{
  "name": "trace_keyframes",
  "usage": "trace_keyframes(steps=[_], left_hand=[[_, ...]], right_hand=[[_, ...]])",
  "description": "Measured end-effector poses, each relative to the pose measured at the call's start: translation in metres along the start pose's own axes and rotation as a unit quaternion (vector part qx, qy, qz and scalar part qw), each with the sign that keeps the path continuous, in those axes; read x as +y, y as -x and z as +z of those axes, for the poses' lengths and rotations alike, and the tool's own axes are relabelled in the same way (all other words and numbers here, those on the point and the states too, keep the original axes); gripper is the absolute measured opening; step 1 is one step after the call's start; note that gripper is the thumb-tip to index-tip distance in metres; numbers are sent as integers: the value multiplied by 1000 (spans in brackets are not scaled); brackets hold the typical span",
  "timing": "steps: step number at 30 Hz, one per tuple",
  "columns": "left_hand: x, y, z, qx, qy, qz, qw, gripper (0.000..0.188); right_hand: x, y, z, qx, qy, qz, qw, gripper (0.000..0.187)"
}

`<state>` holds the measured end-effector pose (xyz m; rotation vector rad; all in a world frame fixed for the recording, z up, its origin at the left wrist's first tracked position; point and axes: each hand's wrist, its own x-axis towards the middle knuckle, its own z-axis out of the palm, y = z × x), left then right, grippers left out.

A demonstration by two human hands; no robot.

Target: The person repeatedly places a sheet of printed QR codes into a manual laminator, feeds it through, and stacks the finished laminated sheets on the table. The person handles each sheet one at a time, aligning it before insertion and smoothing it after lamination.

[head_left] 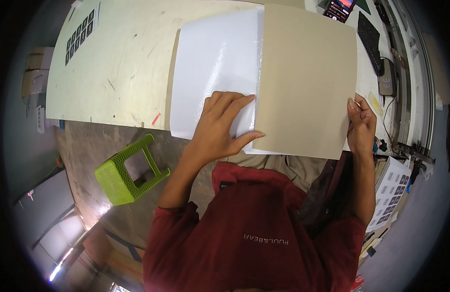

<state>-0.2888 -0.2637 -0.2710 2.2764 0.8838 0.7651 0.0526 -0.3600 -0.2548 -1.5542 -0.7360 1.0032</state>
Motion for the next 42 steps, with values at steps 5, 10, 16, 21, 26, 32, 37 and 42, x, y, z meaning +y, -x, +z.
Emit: trace_keyframes(steps=[5, 10, 16, 21, 26, 32, 37, 42], left_hand=[[-2, 0, 2, 1, 4, 3, 1000, 66], [-4, 2, 4, 0, -1, 1, 1000, 66], [1, 1, 4, -10, -11, -11, 1000, 61], [2, 0, 3, -28, -36, 2, 999, 54], [1, 1, 3, -36, -54, 10, 998, 52], [6, -3, -1, -44, -78, 10, 996, 55], [10, -5, -2, -56, -98, 1, 994, 54], [13, -6, -5, -77, -106, 12, 991, 66]], right_hand=[[1, 0, -6, -9, 2, 8, 1000, 30], [-2, -1, -5, -12, 19, 17, 1000, 30], [3, -3, -4, 3, -4, 22, 1000, 30], [3, -5, -2, -1, 9, 22, 1000, 31], [2, -6, 0, 5, 22, 28, 999, 31], [1, -6, 1, 11, 53, 29, 998, 33], [-10, -3, 5, 84, 390, -120, 909, 36], [-27, 18, 43, -47, 507, -312, 802, 43]])
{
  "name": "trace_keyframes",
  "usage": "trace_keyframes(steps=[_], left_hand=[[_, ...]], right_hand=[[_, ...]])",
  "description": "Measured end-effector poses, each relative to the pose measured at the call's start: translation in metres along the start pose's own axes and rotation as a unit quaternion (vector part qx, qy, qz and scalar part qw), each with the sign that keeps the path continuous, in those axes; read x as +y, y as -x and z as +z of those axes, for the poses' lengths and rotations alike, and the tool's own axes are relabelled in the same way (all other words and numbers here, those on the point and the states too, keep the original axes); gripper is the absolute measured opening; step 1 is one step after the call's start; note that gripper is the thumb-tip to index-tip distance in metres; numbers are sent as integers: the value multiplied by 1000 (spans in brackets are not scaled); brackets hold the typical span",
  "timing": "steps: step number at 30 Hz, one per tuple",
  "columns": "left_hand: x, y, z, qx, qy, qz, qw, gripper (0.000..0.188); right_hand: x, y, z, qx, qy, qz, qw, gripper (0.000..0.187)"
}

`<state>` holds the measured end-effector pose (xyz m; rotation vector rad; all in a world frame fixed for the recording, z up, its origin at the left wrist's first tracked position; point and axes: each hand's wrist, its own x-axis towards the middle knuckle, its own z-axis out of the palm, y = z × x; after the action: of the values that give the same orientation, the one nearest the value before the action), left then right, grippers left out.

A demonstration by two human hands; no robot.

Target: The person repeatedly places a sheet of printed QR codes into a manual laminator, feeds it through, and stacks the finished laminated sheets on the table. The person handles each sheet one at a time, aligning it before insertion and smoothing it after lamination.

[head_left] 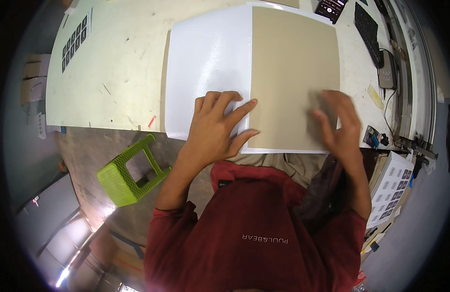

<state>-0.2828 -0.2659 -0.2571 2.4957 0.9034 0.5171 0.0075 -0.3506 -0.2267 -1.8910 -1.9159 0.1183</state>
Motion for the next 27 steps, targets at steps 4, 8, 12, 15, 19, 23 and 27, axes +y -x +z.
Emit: trace_keyframes(steps=[4, 8, 12, 15, 19, 23, 27], left_hand=[[-2, 26, -13, 27, 40, -9, 999, 105], [-26, 91, 3, 61, -164, -107, 979, 114], [-35, 122, 5, 389, -246, -22, 887, 103], [-24, 102, -12, 463, -213, 108, 854, 104], [12, 8, 20, 172, 38, 11, 984, 108], [22, -32, 47, 43, 26, -19, 999, 112], [20, -49, 49, -24, -29, -26, 999, 118]], right_hand=[[-14, 6, 5, -127, 30, -75, 989, 47], [-7, 3, 0, -141, -5, -86, 986, 47], [-4, 5, 0, -140, -16, -91, 986, 47], [-1, 7, -3, -135, -41, -81, 987, 46], [20, -1, -16, -178, -170, -33, 969, 41], [52, -27, -68, 37, -157, 82, 983, 33], [1, -45, -47, -124, -181, -58, 974, 48]])
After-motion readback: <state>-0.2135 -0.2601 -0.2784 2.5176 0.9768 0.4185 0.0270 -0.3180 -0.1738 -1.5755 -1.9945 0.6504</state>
